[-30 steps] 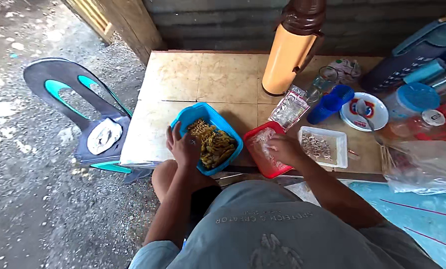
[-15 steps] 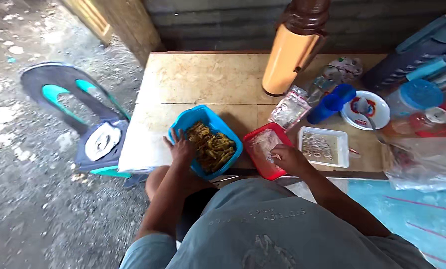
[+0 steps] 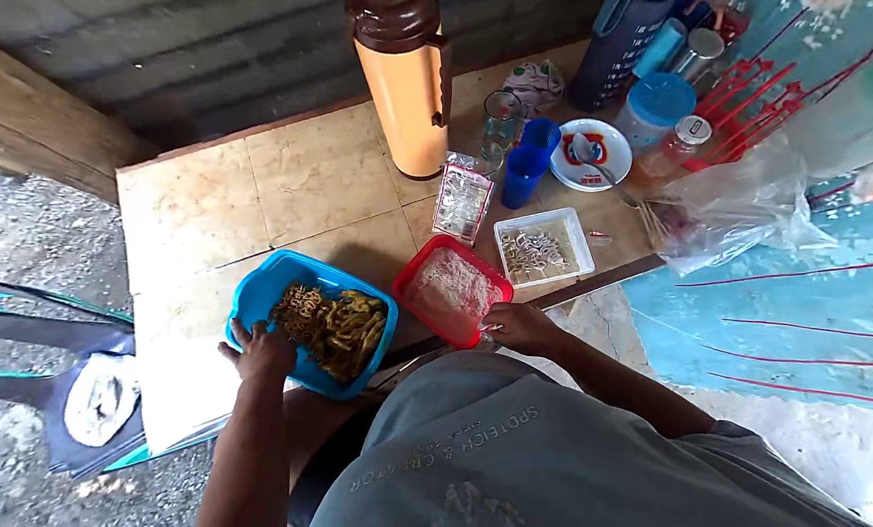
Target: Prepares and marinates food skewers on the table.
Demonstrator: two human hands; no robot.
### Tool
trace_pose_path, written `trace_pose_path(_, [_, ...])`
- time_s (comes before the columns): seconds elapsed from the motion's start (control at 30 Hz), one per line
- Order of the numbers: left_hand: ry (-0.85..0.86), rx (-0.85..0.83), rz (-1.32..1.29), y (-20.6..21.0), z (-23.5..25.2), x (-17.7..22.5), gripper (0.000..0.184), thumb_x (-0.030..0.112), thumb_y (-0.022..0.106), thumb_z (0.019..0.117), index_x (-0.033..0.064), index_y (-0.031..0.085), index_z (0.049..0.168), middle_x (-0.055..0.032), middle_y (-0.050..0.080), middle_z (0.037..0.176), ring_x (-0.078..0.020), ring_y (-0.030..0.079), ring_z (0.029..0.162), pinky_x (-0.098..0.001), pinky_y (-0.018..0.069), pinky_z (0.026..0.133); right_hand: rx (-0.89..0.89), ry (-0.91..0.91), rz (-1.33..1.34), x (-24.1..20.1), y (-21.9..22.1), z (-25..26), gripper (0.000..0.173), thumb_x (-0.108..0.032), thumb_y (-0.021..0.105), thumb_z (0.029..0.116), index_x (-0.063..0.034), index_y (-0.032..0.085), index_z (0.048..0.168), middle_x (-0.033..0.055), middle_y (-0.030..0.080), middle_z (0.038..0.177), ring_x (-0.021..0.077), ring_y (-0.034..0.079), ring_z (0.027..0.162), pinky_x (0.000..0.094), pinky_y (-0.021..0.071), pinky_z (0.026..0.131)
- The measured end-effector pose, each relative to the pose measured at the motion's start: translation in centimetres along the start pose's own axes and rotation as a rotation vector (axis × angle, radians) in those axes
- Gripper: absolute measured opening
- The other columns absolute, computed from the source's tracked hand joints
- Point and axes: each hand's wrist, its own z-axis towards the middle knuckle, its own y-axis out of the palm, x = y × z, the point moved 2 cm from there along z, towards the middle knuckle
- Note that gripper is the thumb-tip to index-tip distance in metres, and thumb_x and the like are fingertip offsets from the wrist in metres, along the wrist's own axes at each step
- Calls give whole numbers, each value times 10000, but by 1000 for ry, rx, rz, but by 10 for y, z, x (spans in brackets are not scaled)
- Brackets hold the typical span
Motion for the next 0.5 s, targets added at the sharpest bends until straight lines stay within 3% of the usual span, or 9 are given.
trace_pose_path(0.17, [13,57,-115,-13,-3,-1,268,195,641,1005,27,736,1190,-184,476,1557,-473,123,1556,-801,23,1155,-42,-7,-74,1,-4,3,346,-270,537,1064,-59,710,1277,182,677,1274,369,655,1179,619,488,1002])
trace_pose_path(0.27, [59,198,-165,-17,-1,-13,194,159,678,973,28,771,1082,-174,588,1450,-480,228,1525,-792,63,1167,-13,-40,-106,7,-4,7,336,-271,559,1052,-56,723,1251,186,686,1250,377,673,1140,621,506,982])
trace_pose_path(0.5, [44,249,-287,-60,-16,-16,203,183,649,993,39,772,1068,-171,619,1400,-451,262,1518,-766,72,1176,24,-46,-71,11,-5,4,307,-232,575,1046,-27,733,1212,190,696,1194,357,693,1054,588,530,937])
